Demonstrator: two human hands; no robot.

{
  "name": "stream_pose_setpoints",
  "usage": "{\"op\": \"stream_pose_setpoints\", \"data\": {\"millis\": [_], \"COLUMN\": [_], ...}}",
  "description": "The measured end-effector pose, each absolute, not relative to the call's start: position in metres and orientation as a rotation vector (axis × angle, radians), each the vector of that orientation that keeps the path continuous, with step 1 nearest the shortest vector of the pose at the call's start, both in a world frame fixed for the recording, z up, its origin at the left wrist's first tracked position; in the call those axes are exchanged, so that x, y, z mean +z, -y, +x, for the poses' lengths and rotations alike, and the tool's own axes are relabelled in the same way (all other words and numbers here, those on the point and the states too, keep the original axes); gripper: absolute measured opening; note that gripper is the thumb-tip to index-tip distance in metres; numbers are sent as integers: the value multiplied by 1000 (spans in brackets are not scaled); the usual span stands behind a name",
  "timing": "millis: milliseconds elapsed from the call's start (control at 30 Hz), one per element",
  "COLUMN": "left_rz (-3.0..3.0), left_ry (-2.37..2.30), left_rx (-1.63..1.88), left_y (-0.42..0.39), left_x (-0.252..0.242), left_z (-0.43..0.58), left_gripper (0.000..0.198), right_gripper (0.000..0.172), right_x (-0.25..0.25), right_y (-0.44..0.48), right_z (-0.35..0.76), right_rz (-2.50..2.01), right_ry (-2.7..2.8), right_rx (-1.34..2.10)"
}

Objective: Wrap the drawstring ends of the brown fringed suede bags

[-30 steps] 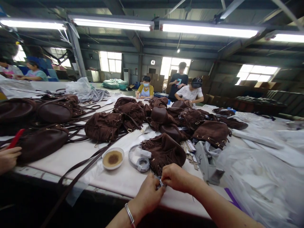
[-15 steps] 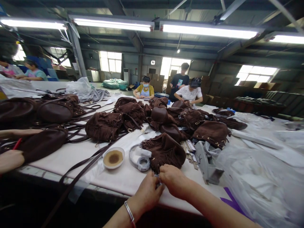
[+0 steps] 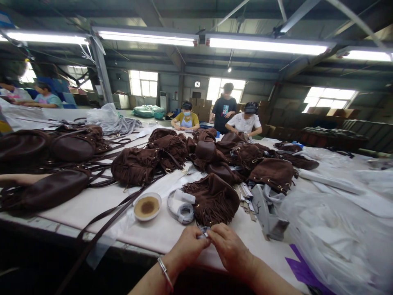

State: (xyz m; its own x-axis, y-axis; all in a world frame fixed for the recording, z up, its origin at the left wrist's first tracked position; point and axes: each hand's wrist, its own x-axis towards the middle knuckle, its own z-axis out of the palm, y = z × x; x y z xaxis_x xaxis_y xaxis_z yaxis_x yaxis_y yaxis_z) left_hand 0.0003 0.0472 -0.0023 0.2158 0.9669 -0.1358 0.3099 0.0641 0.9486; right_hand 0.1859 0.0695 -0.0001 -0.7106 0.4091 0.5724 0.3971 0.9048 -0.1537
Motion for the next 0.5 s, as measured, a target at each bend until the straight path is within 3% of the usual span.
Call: {"op": "stream_pose_setpoints", "data": {"millis": [233,500], "left_rz": [1046,1300], "left_ry": [-1131,-1293], "left_rx": [743,789], "left_y": [-44,-42], "left_x": [7,-4], "left_z": [3,0], "left_gripper": [46,50], "right_gripper": [39,32], "right_x": [-11,-27], "right_y": [-65,-54], "right_z": [193,202], "right_rz": [-559,-707], "right_ry": [2330,2063], "right_rx": [65,167]}}
